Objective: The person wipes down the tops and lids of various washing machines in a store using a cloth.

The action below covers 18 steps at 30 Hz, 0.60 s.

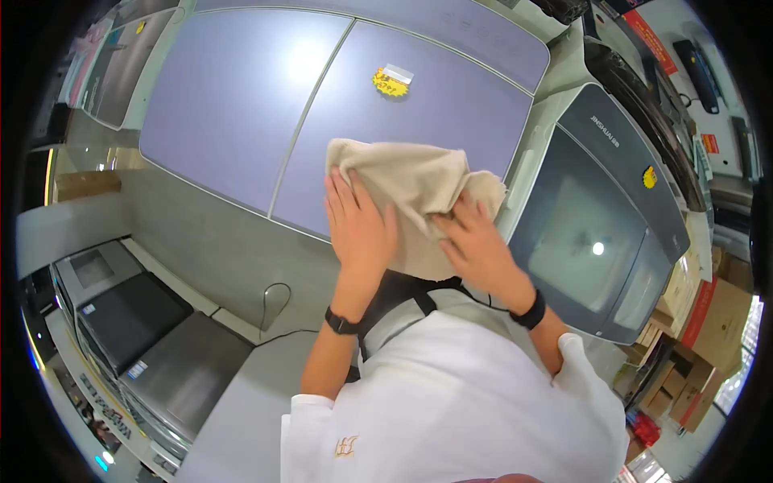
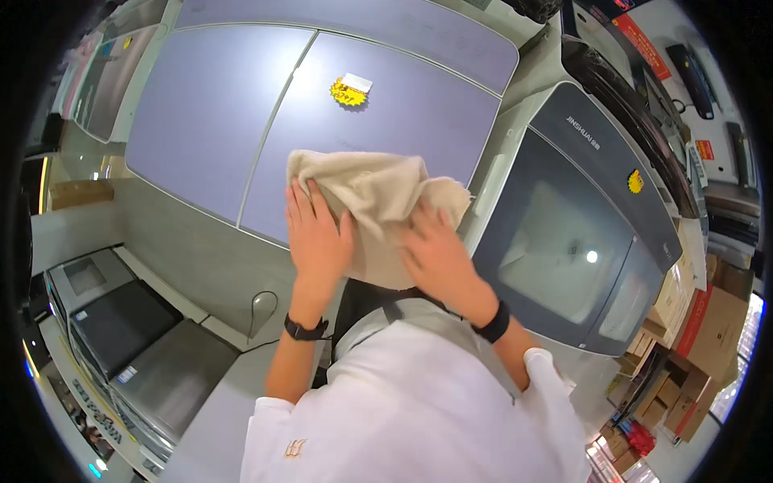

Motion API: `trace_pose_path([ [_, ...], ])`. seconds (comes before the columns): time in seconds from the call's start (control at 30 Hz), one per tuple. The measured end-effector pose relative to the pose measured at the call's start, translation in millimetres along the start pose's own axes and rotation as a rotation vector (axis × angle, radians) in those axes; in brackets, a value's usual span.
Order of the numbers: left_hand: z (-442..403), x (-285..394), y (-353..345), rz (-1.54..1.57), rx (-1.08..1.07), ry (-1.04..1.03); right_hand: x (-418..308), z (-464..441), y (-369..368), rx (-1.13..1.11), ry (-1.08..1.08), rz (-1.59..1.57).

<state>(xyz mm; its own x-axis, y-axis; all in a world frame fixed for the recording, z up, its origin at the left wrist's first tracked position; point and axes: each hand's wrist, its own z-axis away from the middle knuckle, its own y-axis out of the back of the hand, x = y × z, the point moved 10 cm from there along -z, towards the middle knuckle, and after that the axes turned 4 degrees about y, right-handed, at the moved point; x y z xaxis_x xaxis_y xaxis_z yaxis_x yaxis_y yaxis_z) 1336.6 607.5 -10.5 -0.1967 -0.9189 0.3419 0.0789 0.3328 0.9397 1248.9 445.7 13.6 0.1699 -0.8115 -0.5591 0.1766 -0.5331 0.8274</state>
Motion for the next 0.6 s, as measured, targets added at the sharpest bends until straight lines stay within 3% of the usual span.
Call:
trace_pose_path([
  [0.1,-41.3,-17.8,4.5,-0.09,0.106,0.042,14.9,-23.4,11.2,0.049,-0.022,0.135],
  [0.23,-79.0,-39.5,9.0,-0.121,0.071,0.004,-5.0,-57.9,16.1,0.031,-0.037,0.192],
  [0.37,-100.2,-74.2,23.4,-0.074,0.006,-0.096,-40.6,-86.3,-18.3,-0.113,-0.066,0.158],
  [0.5,-118.4,-111.5,47.1,-0.041,-0.115,-0.23,-101.8,-121.0,-44.9,-0.074,-0.177,0.129],
  [0.6,-155.2,-166.7,73.5,0.065,-0.086,-0.159,-131.4,-167.3,-57.6,0.008,-0.22,0.109],
])
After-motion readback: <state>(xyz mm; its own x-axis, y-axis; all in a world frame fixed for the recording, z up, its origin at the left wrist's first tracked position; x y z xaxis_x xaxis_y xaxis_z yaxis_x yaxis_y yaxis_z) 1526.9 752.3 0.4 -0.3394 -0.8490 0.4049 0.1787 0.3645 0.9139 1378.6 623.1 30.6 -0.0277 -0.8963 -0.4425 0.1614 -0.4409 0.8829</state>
